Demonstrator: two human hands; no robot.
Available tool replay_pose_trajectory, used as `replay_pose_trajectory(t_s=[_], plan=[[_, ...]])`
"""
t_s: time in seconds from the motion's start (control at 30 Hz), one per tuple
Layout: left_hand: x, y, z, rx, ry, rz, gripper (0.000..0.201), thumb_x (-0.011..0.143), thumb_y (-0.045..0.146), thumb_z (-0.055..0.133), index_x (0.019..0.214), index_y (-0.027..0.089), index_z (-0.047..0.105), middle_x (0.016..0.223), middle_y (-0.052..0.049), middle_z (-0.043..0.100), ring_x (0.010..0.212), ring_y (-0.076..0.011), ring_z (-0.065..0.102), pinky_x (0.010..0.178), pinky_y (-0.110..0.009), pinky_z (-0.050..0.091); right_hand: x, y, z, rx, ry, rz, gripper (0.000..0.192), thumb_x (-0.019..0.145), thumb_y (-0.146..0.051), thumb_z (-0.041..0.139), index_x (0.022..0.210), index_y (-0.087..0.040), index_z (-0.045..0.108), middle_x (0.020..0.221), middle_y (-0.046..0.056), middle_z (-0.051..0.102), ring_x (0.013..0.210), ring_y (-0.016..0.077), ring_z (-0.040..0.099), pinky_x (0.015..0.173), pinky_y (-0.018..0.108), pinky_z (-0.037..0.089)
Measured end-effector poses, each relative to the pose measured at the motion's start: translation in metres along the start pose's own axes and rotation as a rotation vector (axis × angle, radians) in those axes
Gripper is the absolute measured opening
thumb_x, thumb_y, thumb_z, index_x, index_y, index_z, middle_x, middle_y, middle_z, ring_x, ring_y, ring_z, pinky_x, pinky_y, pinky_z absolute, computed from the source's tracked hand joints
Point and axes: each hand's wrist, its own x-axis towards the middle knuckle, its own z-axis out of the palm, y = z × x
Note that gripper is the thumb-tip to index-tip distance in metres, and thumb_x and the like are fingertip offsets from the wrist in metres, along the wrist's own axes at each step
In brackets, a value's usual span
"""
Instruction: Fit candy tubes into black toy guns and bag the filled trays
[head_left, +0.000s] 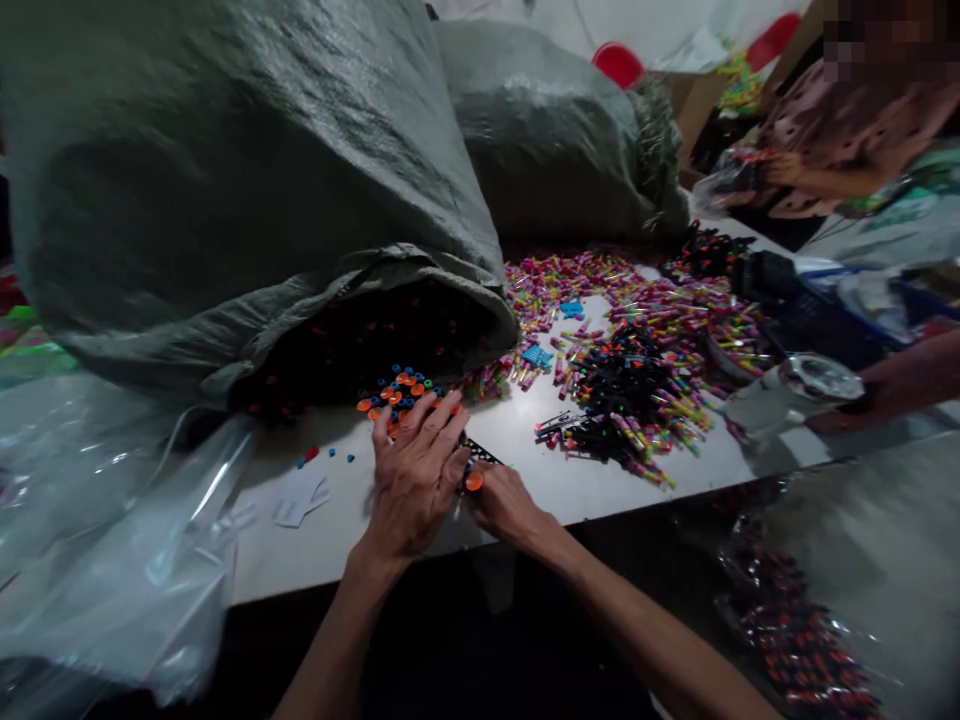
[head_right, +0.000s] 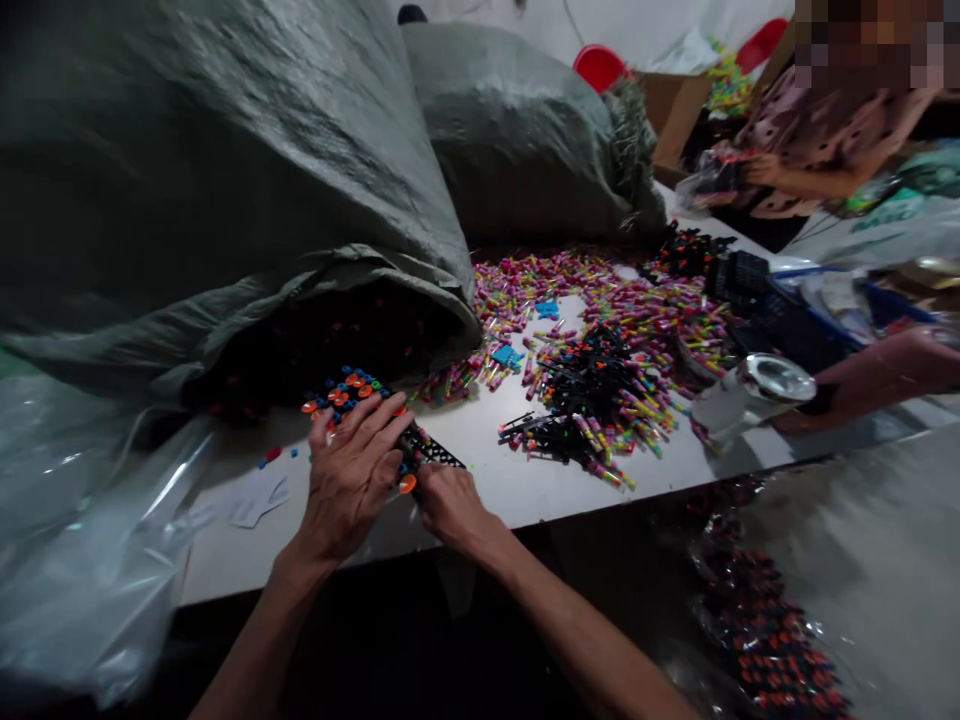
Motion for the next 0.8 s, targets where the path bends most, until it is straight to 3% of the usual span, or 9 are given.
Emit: replay_pose_trajectory(t_s=[0.07,0.13,0.23,0.3,0.4,0.53,0.67,0.8], plan=[[-0.002,0.001,0.001,0.017,0.031,0.020,0.042,0.093,0.033,0.035,0.134,0.025,0.042,0.140,-0.007,0.044,0.132,-0.0260,0.032,0.108,-0.056,0.009,-0.010,0.011,-0.016,0.055,0.030,0.009,0.020,0.075,-0.017,0.057,0.095,-0.018,0.059,0.090,0.006,0.064,0.075,0.0182,0.058,0.063,0.025,0.038],[-0.005,0.005,0.001,0.040,0.081,0.040,0.044,0.091,0.034,0.039,0.135,0.025,0.040,0.141,-0.008,0.041,0.134,-0.0281,0.030,0.107,-0.058,0.007,-0.027,0.037,-0.044,0.070,0.146,0.058,0.026,0.077,-0.024,0.059,0.103,-0.019,0.057,0.092,0.006,0.063,0.075,0.0177,0.057,0.064,0.025,0.039],[-0.009,0.012,0.003,0.044,0.107,0.093,0.043,0.088,0.031,0.047,0.131,0.026,0.045,0.140,-0.008,0.043,0.133,-0.0283,0.031,0.108,-0.057,0.009,-0.054,0.092,-0.095,-0.129,0.392,0.295,0.020,0.082,-0.024,0.053,0.099,-0.017,0.059,0.090,0.007,0.061,0.080,0.0192,0.057,0.069,0.027,0.039],[-0.010,0.014,0.005,0.012,0.087,0.101,0.037,0.088,0.026,0.046,0.124,0.025,0.051,0.139,-0.007,0.045,0.132,-0.0270,0.034,0.108,-0.055,0.012,-0.065,0.127,-0.124,-0.318,0.418,0.442,0.018,0.083,-0.022,0.049,0.095,-0.017,0.062,0.093,0.008,0.060,0.082,0.0201,0.057,0.068,0.027,0.038],[-0.010,0.013,0.006,-0.037,0.066,0.071,0.030,0.088,0.023,0.041,0.113,0.024,0.058,0.137,-0.007,0.047,0.130,-0.0256,0.037,0.108,-0.054,0.016,-0.069,0.161,-0.153,-0.527,0.307,0.590,0.020,0.079,-0.015,0.047,0.090,-0.017,0.063,0.098,0.009,0.059,0.085,0.0203,0.058,0.064,0.027,0.036],[-0.011,0.008,0.005,-0.076,0.062,0.070,0.030,0.087,0.021,0.040,0.111,0.023,0.058,0.135,-0.006,0.050,0.129,-0.0256,0.038,0.109,-0.053,0.016,-0.067,0.177,-0.166,-0.605,0.191,0.669,0.020,0.075,-0.016,0.050,0.092,-0.016,0.061,0.102,0.011,0.059,0.087,0.0213,0.059,0.061,0.027,0.034],[-0.013,0.006,0.007,-0.088,0.071,0.071,0.030,0.086,0.021,0.040,0.110,0.024,0.058,0.133,-0.006,0.051,0.129,-0.0259,0.038,0.109,-0.053,0.017,-0.068,0.173,-0.166,-0.606,0.245,0.631,0.021,0.077,-0.020,0.049,0.094,-0.016,0.060,0.103,0.011,0.060,0.088,0.0216,0.059,0.062,0.027,0.034],[-0.012,0.006,0.009,-0.094,0.071,0.068,0.030,0.086,0.021,0.040,0.110,0.024,0.057,0.132,-0.006,0.051,0.129,-0.0258,0.037,0.108,-0.054,0.016,-0.074,0.166,-0.159,-0.482,0.236,0.692,0.016,0.076,-0.027,0.050,0.076,-0.018,0.063,0.078,0.007,0.063,0.072,0.0193,0.059,0.054,0.026,0.030]])
